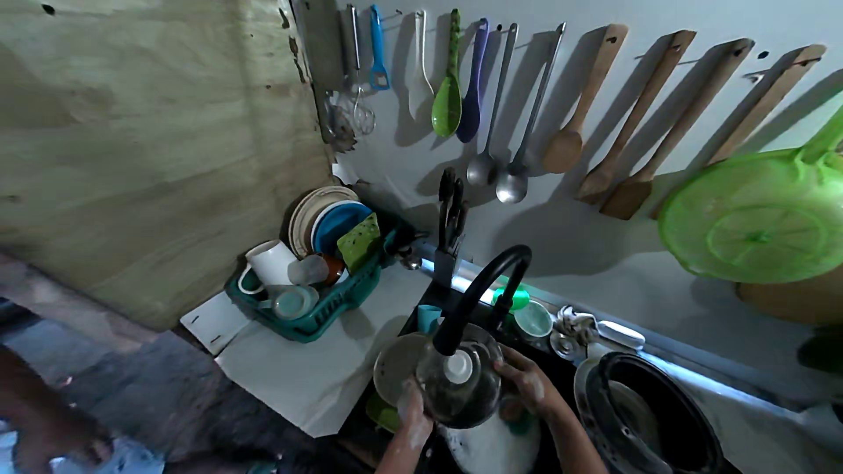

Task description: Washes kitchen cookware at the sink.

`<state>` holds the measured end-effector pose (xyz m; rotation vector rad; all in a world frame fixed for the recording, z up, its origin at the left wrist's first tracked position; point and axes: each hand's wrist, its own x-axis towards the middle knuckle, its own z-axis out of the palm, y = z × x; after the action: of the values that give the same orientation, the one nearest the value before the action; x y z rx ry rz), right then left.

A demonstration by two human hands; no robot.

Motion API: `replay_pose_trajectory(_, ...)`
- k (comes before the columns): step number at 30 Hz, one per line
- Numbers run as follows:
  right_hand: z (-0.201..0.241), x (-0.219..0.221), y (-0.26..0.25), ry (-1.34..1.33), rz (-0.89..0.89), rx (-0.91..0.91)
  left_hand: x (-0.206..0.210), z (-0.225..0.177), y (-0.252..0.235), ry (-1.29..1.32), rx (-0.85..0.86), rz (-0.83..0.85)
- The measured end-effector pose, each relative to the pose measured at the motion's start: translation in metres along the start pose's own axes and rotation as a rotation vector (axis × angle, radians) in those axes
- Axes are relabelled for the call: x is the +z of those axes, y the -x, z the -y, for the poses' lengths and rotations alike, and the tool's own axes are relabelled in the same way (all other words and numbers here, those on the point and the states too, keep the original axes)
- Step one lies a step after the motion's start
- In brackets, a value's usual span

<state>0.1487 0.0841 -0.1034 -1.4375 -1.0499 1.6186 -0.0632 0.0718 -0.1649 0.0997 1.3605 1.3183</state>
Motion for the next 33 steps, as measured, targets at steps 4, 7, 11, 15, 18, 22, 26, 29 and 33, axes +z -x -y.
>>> replay_pose_trajectory(4,0.002,-0.027,0.004,0.163,0.115,-0.040,0.004,-0.002,-0.001,-0.099,-0.094,-0.053)
replay_pose_trajectory(7,0.014,-0.035,0.011,0.328,0.224,-0.033,-0.004,0.001,-0.001,-0.139,-0.120,0.013)
replay_pose_trajectory(11,0.026,-0.028,0.015,0.447,0.287,-0.055,-0.014,0.005,0.002,-0.084,-0.121,0.054)
replay_pose_trajectory(15,0.027,-0.010,0.007,0.545,0.220,-0.063,-0.021,-0.001,-0.001,-0.071,-0.117,-0.022)
replay_pose_trajectory(18,0.018,0.003,-0.005,0.488,0.102,-0.078,-0.027,-0.007,-0.006,-0.043,-0.078,-0.061)
replay_pose_trajectory(22,0.002,0.015,-0.021,0.315,0.092,-0.003,-0.034,-0.026,-0.008,-0.035,-0.010,-0.111)
replay_pose_trajectory(26,-0.009,0.032,-0.026,0.191,0.126,0.045,-0.045,-0.042,-0.008,-0.073,0.079,-0.108)
replay_pose_trajectory(29,-0.012,0.041,-0.030,0.095,0.189,0.024,-0.054,-0.050,-0.009,-0.143,0.159,-0.143)
replay_pose_trajectory(33,-0.011,0.049,-0.036,0.146,0.284,-0.036,-0.062,-0.064,0.000,-0.417,0.332,-0.164)
